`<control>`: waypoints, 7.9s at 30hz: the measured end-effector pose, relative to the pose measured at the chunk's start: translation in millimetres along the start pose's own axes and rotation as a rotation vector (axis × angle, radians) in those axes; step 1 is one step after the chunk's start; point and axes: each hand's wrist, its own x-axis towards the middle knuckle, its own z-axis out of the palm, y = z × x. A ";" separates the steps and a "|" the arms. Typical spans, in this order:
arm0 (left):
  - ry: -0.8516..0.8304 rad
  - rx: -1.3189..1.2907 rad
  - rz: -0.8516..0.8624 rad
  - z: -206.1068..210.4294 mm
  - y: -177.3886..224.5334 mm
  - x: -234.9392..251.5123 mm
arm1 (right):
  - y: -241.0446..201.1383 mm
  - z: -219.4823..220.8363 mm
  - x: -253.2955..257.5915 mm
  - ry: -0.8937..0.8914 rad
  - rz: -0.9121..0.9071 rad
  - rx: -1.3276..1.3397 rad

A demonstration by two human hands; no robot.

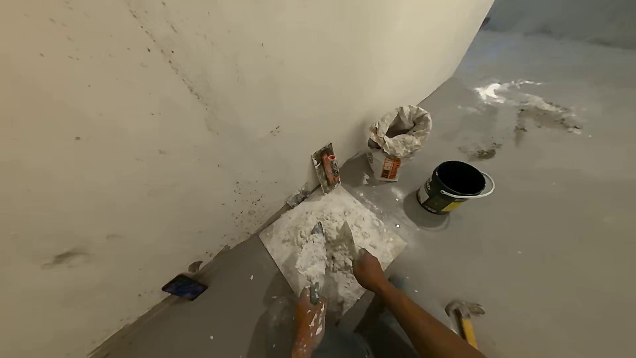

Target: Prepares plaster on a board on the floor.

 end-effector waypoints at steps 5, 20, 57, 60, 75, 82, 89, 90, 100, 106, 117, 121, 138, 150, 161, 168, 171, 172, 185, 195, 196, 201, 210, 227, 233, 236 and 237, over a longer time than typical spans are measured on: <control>-0.082 0.158 0.014 18.9 17.9 -11.4 | -7.3 -6.3 -1.3 -0.104 0.082 0.175; 0.062 -0.064 0.094 36.8 4.5 49.0 | -36.3 -34.9 -85.0 -0.011 -0.102 -0.145; -0.145 -1.084 -0.285 -7.0 -18.2 -17.5 | 4.8 0.9 -25.3 0.014 -0.102 -0.122; -0.316 -1.435 -0.304 -13.2 -36.6 -4.0 | 25.1 12.8 -66.3 0.042 -0.215 0.043; -0.770 -1.441 -0.228 -21.1 -42.8 6.0 | 3.1 6.5 -146.7 -0.033 -0.379 0.038; -0.842 -1.254 -0.280 -51.3 -55.0 -26.2 | -25.9 -1.2 -57.2 -0.029 -0.226 0.116; -0.795 -1.457 -0.208 -48.8 -57.9 -26.2 | -18.2 -14.6 -22.9 0.025 -0.149 0.125; -0.779 -1.488 -0.216 -47.2 -58.7 -23.9 | -17.1 -16.5 -36.4 0.030 -0.172 0.121; -0.693 -1.337 -0.207 -27.6 -24.7 6.4 | -9.7 0.0 -142.7 0.014 -0.367 -0.010; -0.484 -0.920 -0.278 -26.3 -19.0 -28.5 | -8.7 -23.7 -38.0 0.017 -0.176 0.060; -0.002 0.096 0.102 -54.0 -26.2 -4.9 | 40.3 -30.7 -60.8 0.283 -0.432 -0.153; -0.030 0.276 0.153 -70.6 -13.9 6.2 | 64.2 -52.7 -67.5 0.224 -0.746 -0.437; -0.235 0.488 0.279 -72.8 30.1 7.5 | 58.7 -63.5 -60.4 0.089 -0.953 -0.553; -0.674 1.030 0.581 -79.6 59.1 27.2 | 44.1 -91.6 -38.4 0.048 -1.283 -0.769; -0.626 1.283 0.712 -104.0 99.7 25.7 | 14.8 -108.0 -1.1 -0.054 -1.378 -0.640; -0.263 1.067 0.461 -134.8 77.3 24.5 | 29.5 -116.0 -27.1 0.157 -1.096 -0.414; -0.043 0.845 0.367 -133.5 54.2 22.4 | 44.8 -101.2 -44.8 0.366 -0.978 -0.326; 0.018 0.731 0.346 -128.2 46.6 22.1 | 47.5 -91.6 -52.4 0.400 -0.911 -0.280; 0.154 0.154 0.107 -6.8 55.6 -32.7 | 9.4 9.0 -103.6 0.488 -0.439 -0.099; 0.153 0.037 0.076 -10.1 8.6 -28.6 | 22.1 -34.6 -99.6 0.505 -0.474 -0.084; 0.169 0.004 0.080 -12.9 7.2 -25.0 | 28.4 -31.4 -106.2 0.488 -0.483 -0.092; 0.137 -0.168 0.058 -8.8 15.4 -17.9 | 50.5 9.1 -125.0 0.589 -0.570 -0.081; 0.179 -0.006 0.139 2.9 41.8 -22.1 | 56.4 11.4 -131.4 0.608 -0.648 -0.190; -0.002 -0.124 0.085 -28.8 31.7 -6.3 | 82.5 -2.6 -88.9 0.336 -0.676 0.305; -0.173 -0.744 -0.059 -46.9 15.2 -19.0 | 69.3 -16.5 -97.9 0.117 -0.318 0.986; -0.542 -1.133 -0.130 -62.5 -0.5 -20.0 | 68.9 -29.2 -92.4 -0.130 -0.187 1.182; -0.687 -1.240 -0.119 -64.0 -6.4 -19.7 | 70.6 -29.5 -89.3 -0.224 -0.172 1.212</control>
